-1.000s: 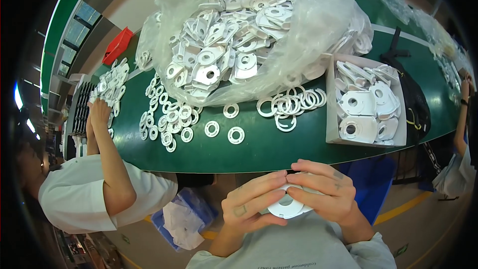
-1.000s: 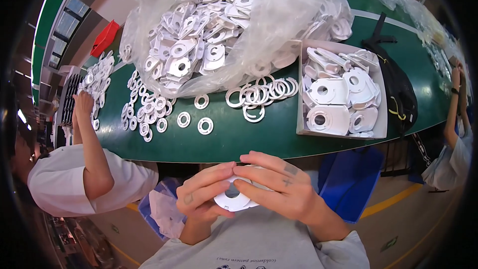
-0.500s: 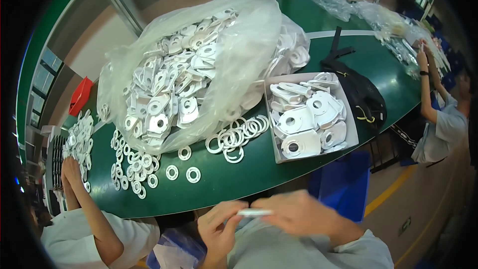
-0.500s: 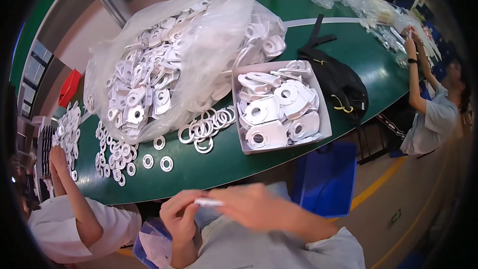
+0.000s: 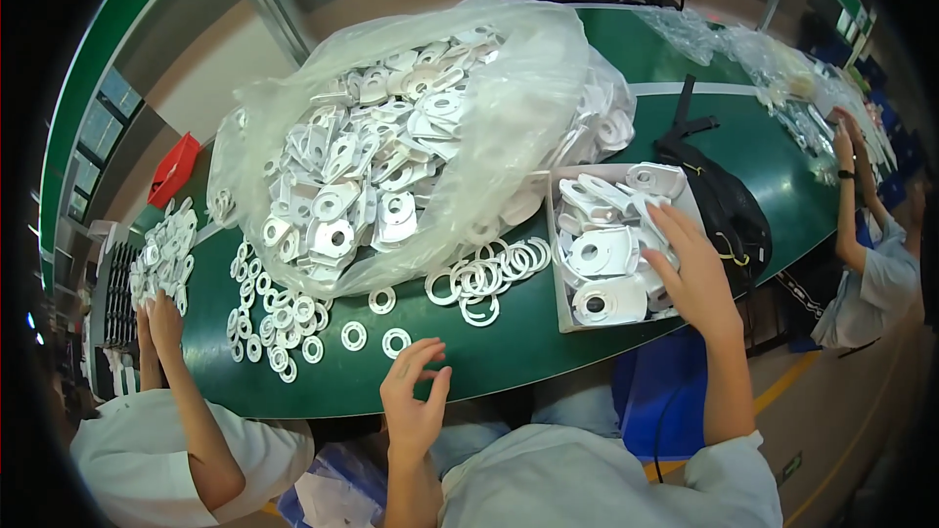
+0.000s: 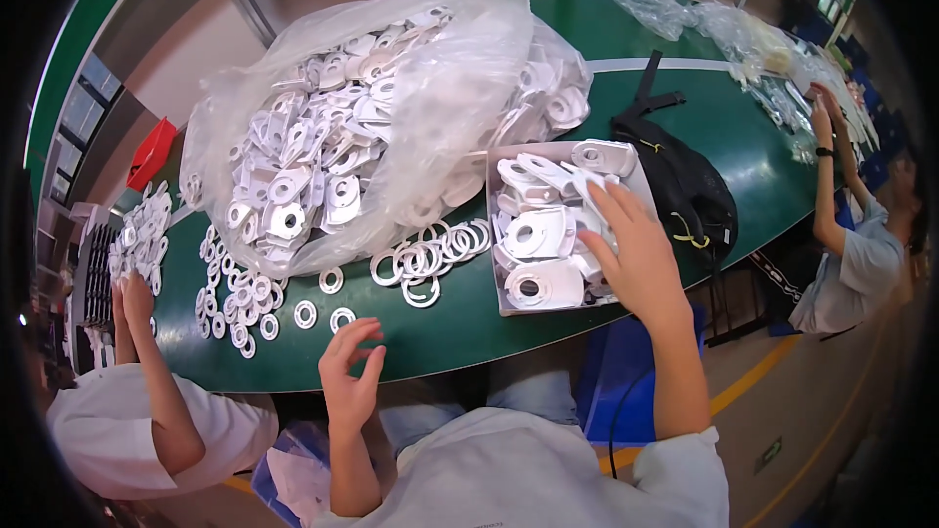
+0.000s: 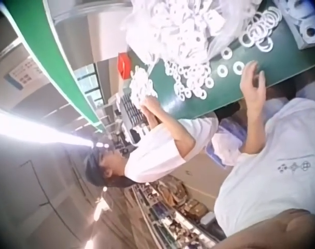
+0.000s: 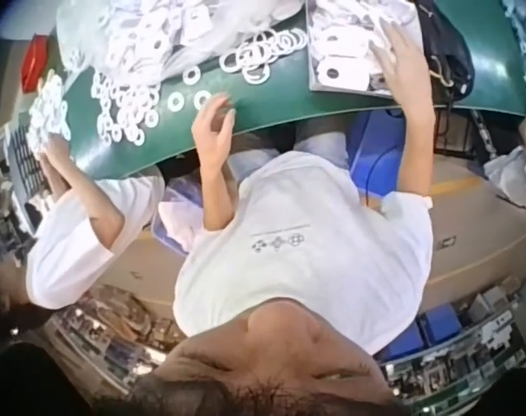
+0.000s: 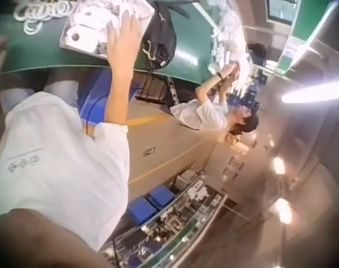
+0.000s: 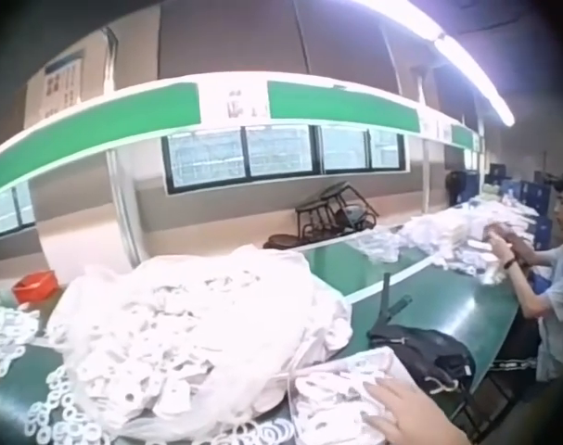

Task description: Inspecting and sorting white plastic circular components at a manufacturing workbench.

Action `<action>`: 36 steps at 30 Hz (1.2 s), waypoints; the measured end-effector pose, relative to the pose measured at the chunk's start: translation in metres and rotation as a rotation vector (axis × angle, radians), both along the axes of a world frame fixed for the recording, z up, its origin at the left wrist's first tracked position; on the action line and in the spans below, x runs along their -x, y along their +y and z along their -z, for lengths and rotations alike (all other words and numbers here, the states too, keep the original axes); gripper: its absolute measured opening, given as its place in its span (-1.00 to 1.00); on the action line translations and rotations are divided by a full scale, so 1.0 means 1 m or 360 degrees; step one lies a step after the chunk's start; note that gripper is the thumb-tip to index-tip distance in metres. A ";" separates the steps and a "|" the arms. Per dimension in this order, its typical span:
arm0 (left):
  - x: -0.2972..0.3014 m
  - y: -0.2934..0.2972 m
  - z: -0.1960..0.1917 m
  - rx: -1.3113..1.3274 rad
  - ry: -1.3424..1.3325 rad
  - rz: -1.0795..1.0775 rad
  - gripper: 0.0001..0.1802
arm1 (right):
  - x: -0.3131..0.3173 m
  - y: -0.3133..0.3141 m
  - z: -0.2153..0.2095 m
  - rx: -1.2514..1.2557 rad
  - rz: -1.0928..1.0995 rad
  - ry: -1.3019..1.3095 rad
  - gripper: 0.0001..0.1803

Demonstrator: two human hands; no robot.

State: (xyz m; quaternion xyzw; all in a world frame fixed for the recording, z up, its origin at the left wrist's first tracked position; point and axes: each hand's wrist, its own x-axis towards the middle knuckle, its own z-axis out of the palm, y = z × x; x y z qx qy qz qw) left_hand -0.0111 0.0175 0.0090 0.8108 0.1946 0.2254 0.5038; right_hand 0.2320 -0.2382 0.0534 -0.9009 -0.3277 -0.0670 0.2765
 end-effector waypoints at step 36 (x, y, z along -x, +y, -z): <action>-0.037 0.070 0.036 -0.0057 -0.0117 -0.0444 -0.75 | 0.022 0.310 0.028 0.0276 -0.0130 0.0078 -0.40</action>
